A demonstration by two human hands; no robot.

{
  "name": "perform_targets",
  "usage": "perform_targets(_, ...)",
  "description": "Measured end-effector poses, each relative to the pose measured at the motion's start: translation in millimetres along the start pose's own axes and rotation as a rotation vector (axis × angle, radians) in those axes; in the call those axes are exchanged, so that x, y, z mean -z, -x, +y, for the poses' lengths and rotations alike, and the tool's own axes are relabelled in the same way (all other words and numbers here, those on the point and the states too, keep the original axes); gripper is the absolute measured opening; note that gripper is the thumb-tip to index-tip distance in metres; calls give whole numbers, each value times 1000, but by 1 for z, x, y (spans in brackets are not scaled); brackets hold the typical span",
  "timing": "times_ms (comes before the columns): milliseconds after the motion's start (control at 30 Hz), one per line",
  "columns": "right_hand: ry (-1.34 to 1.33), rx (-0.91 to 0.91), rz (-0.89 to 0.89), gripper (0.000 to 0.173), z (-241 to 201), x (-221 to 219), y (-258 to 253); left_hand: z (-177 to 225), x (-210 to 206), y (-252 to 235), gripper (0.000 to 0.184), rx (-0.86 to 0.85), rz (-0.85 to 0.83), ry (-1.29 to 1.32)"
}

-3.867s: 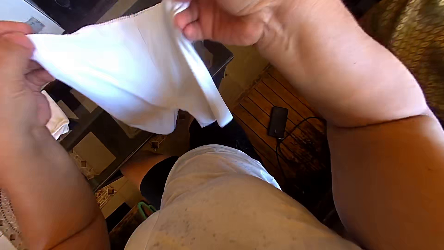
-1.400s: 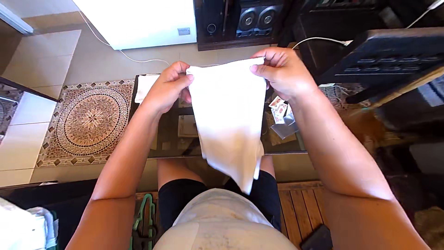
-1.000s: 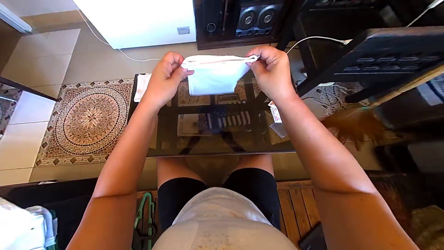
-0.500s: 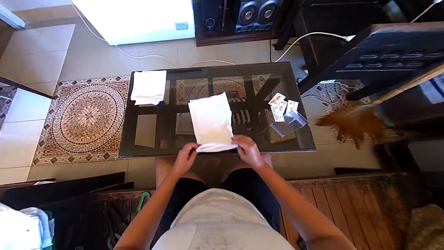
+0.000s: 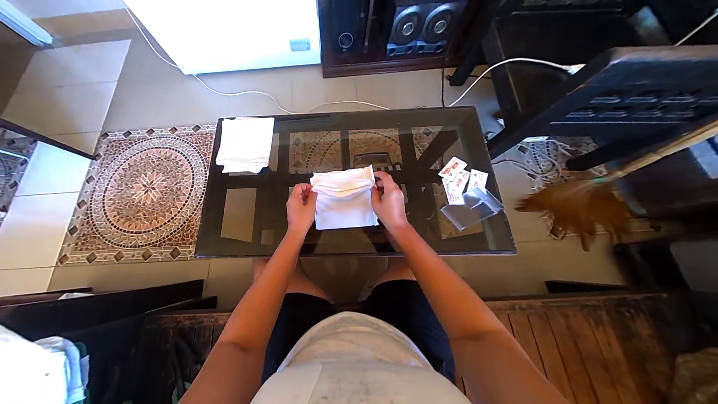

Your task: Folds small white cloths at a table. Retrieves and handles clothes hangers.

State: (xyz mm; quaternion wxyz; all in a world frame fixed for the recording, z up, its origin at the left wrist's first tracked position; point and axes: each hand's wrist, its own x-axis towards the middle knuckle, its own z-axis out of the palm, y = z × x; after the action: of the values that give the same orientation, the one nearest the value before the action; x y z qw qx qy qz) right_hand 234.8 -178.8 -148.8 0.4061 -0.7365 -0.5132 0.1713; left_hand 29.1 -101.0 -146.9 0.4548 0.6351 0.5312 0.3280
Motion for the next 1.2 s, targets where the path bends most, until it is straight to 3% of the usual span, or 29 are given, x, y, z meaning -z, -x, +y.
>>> perform_targets(100, 99, -80, -70, 38, -4, -13, -38, 0, -20, -32, 33, 61, 88, -64)
perform_targets(200, 240, -97, -65, 46, -5, -34, -47, -5, -35, -38, 37, -52, 99, -286)
perform_targets(300, 342, 58, -161, 53, -7, -57, -31, -16, -51, -29, 26, -258, -50, -485)
perform_targets(367, 420, 180, -236, 49, 1, -69, -17, -30, -62, -29, 32, -330, -157, -581)
perform_targets(467, 540, 160, -315, 55, 30, -79, -9, -45, -64, -31, 52, -201, -317, -868)
perform_targets(567, 602, 83, -393, 63, 38, -76, -16, -47, -66, -33, 54, -170, -302, -933)
perform_targets(633, 549, 14, -359, 65, 33, -71, -16, -50, -65, -31, 52, -189, -247, -866)
perform_targets(733, 348, -262, -106, 78, 15, -52, -10, -51, -59, -27, 46, -199, -93, -596)
perform_targets(800, 292, -514, -152, 90, 4, -36, -14, -48, -55, -22, 49, -136, -20, -499)
perform_targets(867, 292, -665, -304, 81, 0, -28, -23, -45, -52, -17, 55, -64, 22, -445)
perform_targets(933, 268, -660, -401, 59, -2, -25, -30, -39, -52, -12, 59, -4, 53, -343)
perform_targets(1000, 127, -540, -387, 46, -8, -25, -33, -37, -49, -13, 63, 51, 82, -171)
perform_targets(1100, -249, -394, -333, 41, -30, -31, -32, -43, -41, -20, 65, 135, 90, 175)
perform_targets(1200, -543, -353, -339, 39, -70, -30, -29, -40, -32, -15, 54, 252, 22, 433)
